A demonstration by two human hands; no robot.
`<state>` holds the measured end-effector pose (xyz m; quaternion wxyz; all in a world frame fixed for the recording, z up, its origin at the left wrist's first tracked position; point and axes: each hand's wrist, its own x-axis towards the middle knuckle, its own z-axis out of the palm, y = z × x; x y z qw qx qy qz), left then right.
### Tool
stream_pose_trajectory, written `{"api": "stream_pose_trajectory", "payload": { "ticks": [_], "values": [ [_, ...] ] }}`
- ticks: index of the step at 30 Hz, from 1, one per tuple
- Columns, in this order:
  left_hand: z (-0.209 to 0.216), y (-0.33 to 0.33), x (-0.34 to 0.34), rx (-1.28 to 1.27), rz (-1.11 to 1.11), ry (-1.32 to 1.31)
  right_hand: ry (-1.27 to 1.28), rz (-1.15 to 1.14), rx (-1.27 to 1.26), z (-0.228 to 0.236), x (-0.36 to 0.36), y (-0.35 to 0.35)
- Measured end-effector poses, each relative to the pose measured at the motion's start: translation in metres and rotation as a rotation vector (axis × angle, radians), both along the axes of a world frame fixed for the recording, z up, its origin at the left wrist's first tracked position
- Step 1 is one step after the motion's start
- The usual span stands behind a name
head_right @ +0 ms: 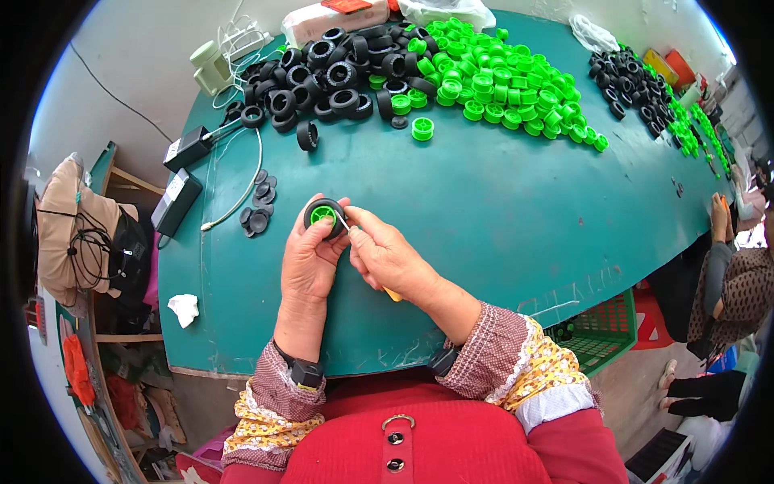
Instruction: Assembling toy wheels by inserting green rims into black rubber tires on a production line.
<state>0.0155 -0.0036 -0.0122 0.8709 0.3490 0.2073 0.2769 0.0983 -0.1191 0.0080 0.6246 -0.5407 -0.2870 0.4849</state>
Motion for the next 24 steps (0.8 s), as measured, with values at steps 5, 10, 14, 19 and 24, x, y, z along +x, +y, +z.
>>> {"api": "stream_pose_trajectory", "payload": {
  "ticks": [5,10,14,19,24],
  "values": [
    [0.001,-0.001,-0.001,0.004,-0.038,-0.028,0.013,-0.008,-0.026,0.000,0.000,0.001],
    [0.006,-0.004,0.000,0.129,-0.014,0.030,-0.045,-0.031,-0.043,0.004,-0.001,0.001],
    [0.009,-0.010,0.002,0.387,0.064,0.133,-0.719,-0.176,-0.069,-0.005,-0.004,0.001],
    [0.006,-0.012,0.003,0.600,0.102,0.223,-1.204,-0.169,-0.099,-0.015,-0.003,-0.001],
    [0.004,-0.018,0.003,0.795,0.135,0.317,-1.171,-0.141,-0.186,-0.010,-0.001,-0.002]
  ]
}}
